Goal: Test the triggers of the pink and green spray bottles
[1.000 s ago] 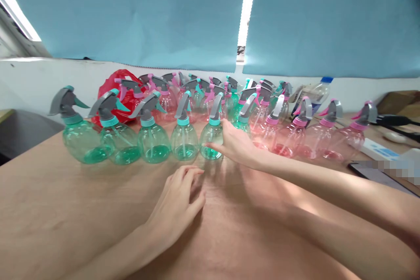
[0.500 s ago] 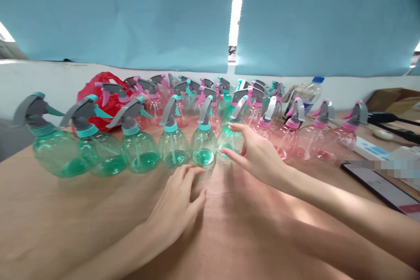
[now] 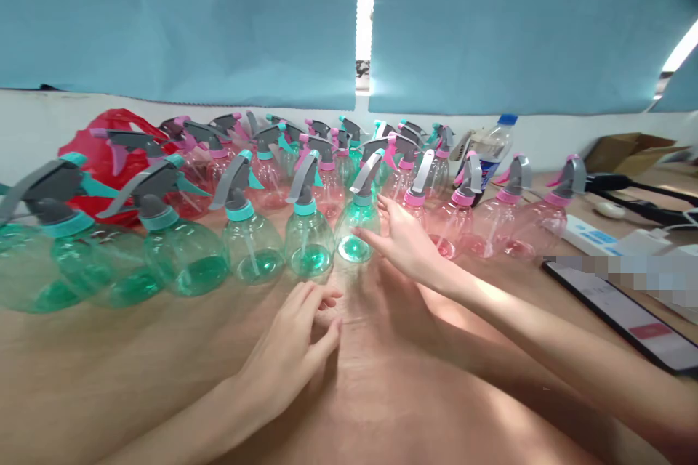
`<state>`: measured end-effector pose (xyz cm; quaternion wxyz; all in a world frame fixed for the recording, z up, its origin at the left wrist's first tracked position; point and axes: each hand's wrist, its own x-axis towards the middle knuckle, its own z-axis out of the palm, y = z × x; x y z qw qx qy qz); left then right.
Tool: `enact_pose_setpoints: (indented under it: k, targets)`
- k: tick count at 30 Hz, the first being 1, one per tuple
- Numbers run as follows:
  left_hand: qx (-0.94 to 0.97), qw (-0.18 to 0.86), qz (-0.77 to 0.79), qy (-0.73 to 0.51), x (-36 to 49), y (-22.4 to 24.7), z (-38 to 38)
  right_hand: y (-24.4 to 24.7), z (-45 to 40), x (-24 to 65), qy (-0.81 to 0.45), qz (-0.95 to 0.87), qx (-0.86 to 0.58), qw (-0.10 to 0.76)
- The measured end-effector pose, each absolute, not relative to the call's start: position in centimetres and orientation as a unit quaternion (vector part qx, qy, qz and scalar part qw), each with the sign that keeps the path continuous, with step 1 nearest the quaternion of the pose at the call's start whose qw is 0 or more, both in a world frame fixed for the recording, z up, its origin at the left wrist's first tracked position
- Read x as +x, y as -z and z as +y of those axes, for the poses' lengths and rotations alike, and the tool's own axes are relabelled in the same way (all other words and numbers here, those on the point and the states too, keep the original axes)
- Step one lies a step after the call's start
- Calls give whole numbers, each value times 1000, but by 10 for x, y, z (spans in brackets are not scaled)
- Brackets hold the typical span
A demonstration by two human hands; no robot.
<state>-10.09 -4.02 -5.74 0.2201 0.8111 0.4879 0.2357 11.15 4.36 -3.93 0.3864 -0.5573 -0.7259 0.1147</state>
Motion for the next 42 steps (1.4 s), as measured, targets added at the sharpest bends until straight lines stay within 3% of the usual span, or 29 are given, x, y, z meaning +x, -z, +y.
enact_pose_setpoints:
  k: [14,32,42]
  targets:
    - [804,197,495,-262,-98,46,-43,35,50,114,-162,-749,-531,361]
    - [756,243,493,-355,-60,8,-35,25,-35,141,-270,-797,-439,316]
    - [790,272,411,-365,-21,-20,-50,27,-72,142,-225,-836,-374,333]
